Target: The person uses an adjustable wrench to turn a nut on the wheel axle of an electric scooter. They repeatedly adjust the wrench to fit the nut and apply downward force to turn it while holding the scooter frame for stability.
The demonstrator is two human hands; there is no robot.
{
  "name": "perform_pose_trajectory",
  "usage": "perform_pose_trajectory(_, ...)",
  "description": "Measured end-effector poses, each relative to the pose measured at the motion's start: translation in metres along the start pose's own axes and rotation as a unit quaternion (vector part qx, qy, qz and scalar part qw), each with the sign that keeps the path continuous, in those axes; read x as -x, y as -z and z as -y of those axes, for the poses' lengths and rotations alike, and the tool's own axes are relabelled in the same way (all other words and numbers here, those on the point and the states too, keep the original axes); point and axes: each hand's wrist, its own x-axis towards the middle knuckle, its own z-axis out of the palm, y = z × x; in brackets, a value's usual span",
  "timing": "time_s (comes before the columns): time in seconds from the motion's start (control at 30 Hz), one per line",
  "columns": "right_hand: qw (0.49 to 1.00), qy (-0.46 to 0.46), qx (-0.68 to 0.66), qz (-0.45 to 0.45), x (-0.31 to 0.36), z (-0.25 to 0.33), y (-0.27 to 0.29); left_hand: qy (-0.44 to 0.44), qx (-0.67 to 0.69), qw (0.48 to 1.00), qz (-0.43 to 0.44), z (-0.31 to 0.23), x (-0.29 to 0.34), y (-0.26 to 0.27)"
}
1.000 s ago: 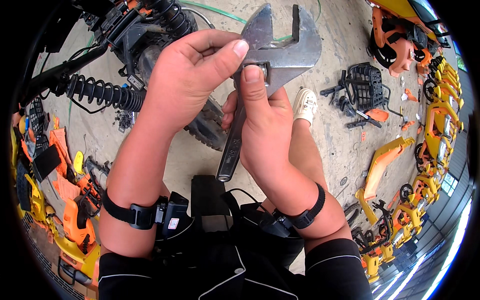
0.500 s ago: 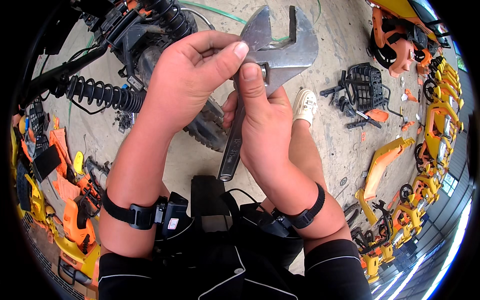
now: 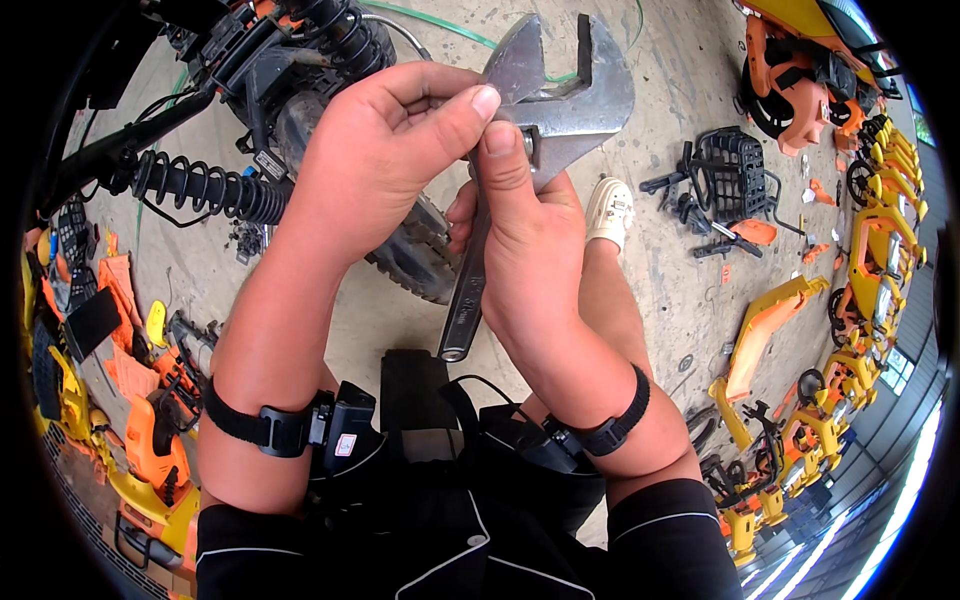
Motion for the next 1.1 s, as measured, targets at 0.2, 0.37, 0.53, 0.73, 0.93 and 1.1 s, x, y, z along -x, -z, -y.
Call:
perform_pose_trajectory(0.2,1.000,-0.006,0.006,-0.004,-0.0002,0.0017,0.0004,0.007,-0.007,1.000,-0.003,-0.0008,-0.0009,-0.0020)
perform_pose_trajectory(0.37,1.000,-0.015,0.012,-0.002,-0.0017,0.0048,0.0017,0.003,-0.017,1.000,-0.007,-0.0002,-0.0026,-0.0028)
perform_pose_trajectory(0.53,1.000,-0.006,0.009,-0.009,-0.0034,0.0039,0.0033,0.008,-0.014,1.000,-0.011,0.0006,-0.0038,-0.0046)
perform_pose_trajectory(0.73,1.000,-0.018,0.014,-0.013,-0.0027,0.0056,0.0052,0.008,-0.016,1.000,-0.004,0.0049,-0.0050,-0.0057)
perform_pose_trajectory(0.93,0.999,-0.029,0.016,-0.011,-0.0007,0.0054,0.0072,0.007,-0.026,1.000,-0.006,0.0063,-0.0045,-0.0080)
perform_pose_trajectory(1.1,1.000,-0.005,-0.001,0.007,0.0001,-0.0021,0.0093,0.022,-0.038,0.999,-0.017,0.0078,-0.0046,-0.0082)
